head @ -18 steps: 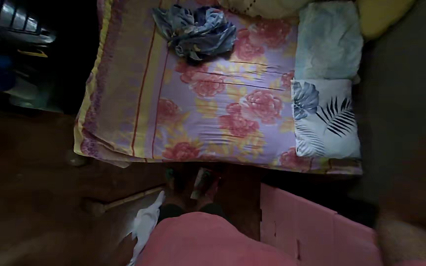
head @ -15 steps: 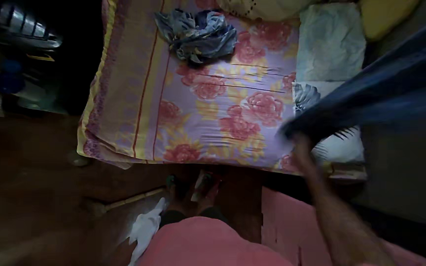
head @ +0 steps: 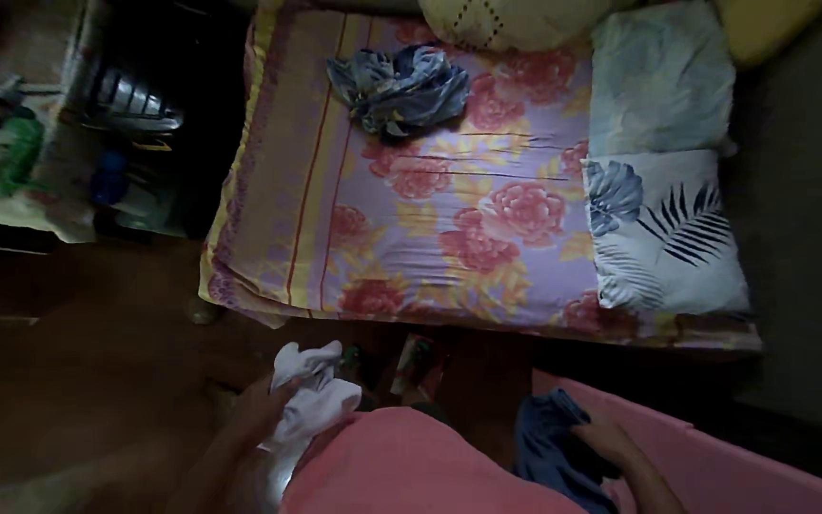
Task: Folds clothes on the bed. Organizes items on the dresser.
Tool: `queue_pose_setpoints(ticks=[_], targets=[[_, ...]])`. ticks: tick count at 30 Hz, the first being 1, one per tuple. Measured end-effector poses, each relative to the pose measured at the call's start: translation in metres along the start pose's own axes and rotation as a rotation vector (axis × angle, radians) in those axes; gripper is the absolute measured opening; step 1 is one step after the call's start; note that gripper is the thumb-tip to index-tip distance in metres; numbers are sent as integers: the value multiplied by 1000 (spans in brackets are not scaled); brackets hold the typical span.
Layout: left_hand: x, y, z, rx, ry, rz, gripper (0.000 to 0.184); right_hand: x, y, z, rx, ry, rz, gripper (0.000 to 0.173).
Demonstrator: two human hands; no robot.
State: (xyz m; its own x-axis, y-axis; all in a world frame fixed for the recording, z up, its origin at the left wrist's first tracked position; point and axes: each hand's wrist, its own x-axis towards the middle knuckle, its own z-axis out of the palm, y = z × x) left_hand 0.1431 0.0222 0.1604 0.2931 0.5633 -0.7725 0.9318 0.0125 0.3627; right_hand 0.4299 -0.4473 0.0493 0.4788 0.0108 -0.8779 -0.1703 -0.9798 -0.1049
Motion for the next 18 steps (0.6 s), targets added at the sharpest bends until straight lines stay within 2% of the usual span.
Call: queue_pose_setpoints(ticks=[2,5,8,10,11,13,16,17,18], targets=[[-31,44,-16,-99,42,155,35,-17,-15,-13,98,79,-68,50],[-67,93,-33,-280,64,477,19,-43,-34,-25,254,146,-178,49],[-73,130,-46,-394,25,828,13,-63,-45,-27,398,117,-293,48],[-60,160,-51,-448,-12,1014,19,-78,-53,-25,490,78,-380,54],[-53,175,-49,-488,-7,1045,26,-84,-57,-24,527,71,-427,58],[-50,207,-40,-495,-17,983,54,-94,-67,-22,615,68,-509,64],[-51,227,0,-237,7,998,89,-108,-86,-24,782,117,-573,64],[-53,224,23,-135,-40,1041,92,-113,-94,-28,836,128,-591,62],[-56,220,49,-58,-159,1094,92,-120,-103,-32,880,131,-626,59]])
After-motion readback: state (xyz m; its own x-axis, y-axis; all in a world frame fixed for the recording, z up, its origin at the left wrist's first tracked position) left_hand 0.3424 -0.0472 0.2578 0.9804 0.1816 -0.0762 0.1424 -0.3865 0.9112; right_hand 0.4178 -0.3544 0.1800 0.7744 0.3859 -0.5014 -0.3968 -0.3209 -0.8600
